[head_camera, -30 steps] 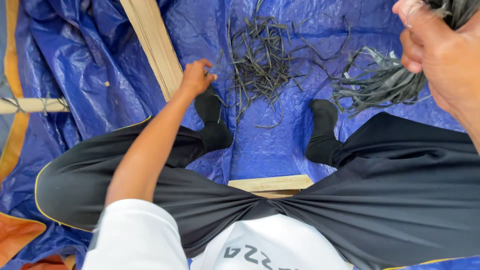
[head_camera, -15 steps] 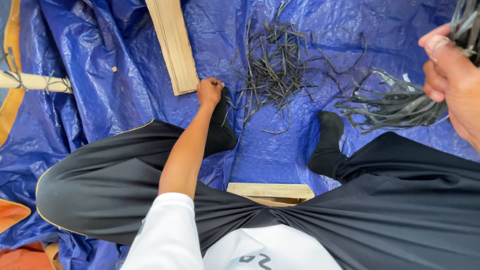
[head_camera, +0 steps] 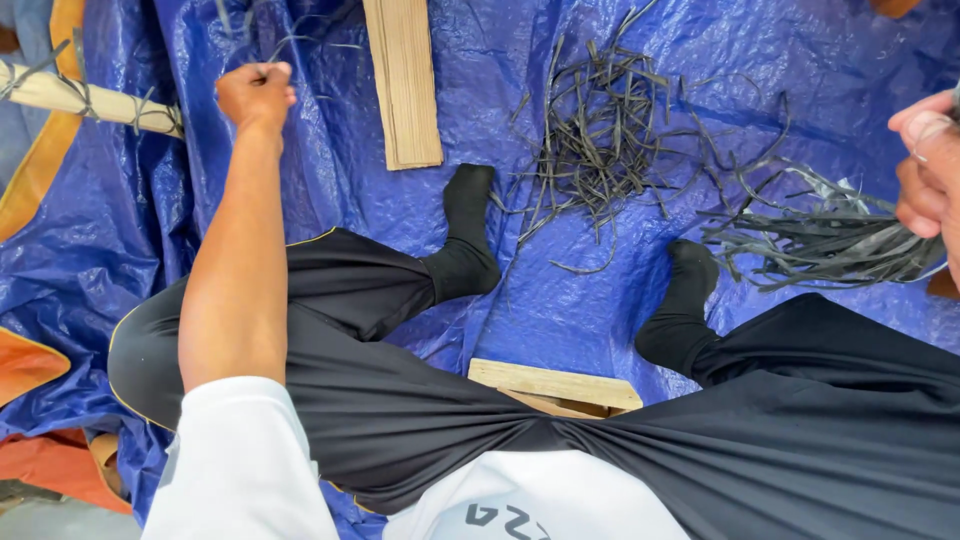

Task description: Sorting and bundling strips of material for weaving a furniture seat.

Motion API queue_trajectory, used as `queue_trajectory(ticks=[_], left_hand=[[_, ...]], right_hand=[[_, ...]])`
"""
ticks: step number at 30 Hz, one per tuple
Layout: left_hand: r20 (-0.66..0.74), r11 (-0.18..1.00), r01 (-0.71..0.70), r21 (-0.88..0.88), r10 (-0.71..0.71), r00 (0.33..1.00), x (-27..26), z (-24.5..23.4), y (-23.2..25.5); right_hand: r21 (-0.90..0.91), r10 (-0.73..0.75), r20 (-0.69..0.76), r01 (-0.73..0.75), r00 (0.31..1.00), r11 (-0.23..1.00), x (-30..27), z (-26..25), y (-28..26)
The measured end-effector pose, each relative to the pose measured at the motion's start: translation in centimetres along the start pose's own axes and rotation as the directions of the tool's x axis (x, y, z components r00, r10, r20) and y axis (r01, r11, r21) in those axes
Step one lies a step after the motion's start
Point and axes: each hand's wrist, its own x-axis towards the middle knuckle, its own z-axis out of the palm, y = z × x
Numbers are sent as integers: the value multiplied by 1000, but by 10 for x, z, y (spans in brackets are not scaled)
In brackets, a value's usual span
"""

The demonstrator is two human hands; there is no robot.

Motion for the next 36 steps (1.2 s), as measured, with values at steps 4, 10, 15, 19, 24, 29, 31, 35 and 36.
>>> queue_trajectory(ticks=[4, 10, 15, 19, 24, 29, 31, 35, 36], left_hand=[[-287, 957, 117, 265, -38, 957, -30, -3, 11], [0, 672, -418, 612, 528, 849, -98, 102, -27], [554, 740, -663, 112, 507, 660, -209, 218, 13], [711, 595, -799, 90, 523, 470, -270, 254, 47], [872, 441, -868, 229, 304, 384, -279, 300, -6], [577, 849, -528, -25, 444, 685, -238, 292, 33], [503, 879, -465, -104, 450, 738, -217, 281, 53], [458, 815, -578, -33, 527, 716, -209, 260, 70], [433, 721, -693, 21, 618, 656, -215, 253, 74]], right_hand=[[13, 36, -12, -36, 999, 999, -1, 2, -4], [67, 96, -1, -95, 995, 993, -4, -6, -3], [72, 108, -40, -105, 993, 992, -7, -18, 10], [79, 134, -80, -128, 988, 989, -17, -27, 16], [132, 149, -100, -135, 984, 982, -27, -42, 28], [116, 104, -98, -92, 990, 989, -34, -52, 39], [122, 89, -102, -76, 991, 990, -33, -52, 39], [122, 100, -123, -85, 987, 989, -33, -54, 38], [121, 103, -126, -88, 987, 989, -33, -53, 37]])
